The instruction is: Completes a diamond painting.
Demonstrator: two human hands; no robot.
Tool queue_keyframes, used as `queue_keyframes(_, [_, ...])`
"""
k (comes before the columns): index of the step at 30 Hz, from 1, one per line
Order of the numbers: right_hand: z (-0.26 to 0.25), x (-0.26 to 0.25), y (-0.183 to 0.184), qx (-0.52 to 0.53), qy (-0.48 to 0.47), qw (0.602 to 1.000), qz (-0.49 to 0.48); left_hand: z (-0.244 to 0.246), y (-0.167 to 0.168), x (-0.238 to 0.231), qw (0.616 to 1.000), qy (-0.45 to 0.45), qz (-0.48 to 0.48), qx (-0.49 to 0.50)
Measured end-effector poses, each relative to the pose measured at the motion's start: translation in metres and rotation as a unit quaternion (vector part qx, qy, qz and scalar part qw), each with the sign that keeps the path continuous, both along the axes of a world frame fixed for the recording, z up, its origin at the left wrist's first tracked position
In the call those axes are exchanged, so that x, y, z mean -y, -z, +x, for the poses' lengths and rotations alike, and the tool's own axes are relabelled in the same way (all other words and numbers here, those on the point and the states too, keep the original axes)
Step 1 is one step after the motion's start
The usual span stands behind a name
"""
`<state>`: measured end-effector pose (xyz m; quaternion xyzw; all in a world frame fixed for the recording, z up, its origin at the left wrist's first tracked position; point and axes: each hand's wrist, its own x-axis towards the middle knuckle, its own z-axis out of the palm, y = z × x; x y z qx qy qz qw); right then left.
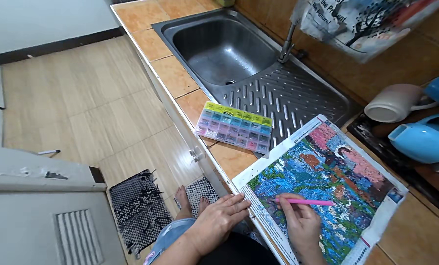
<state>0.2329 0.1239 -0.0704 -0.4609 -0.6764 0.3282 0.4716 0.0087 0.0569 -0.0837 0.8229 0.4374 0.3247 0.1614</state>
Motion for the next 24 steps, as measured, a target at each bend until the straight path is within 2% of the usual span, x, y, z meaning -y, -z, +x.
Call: queue_keyframes(24, [-0.0004, -0.0002, 0.0012, -0.005, 0.004, 1.0, 0.003, 0.0004, 0.0011, 0.0005, 1.0, -0.006, 0.003, 0.005])
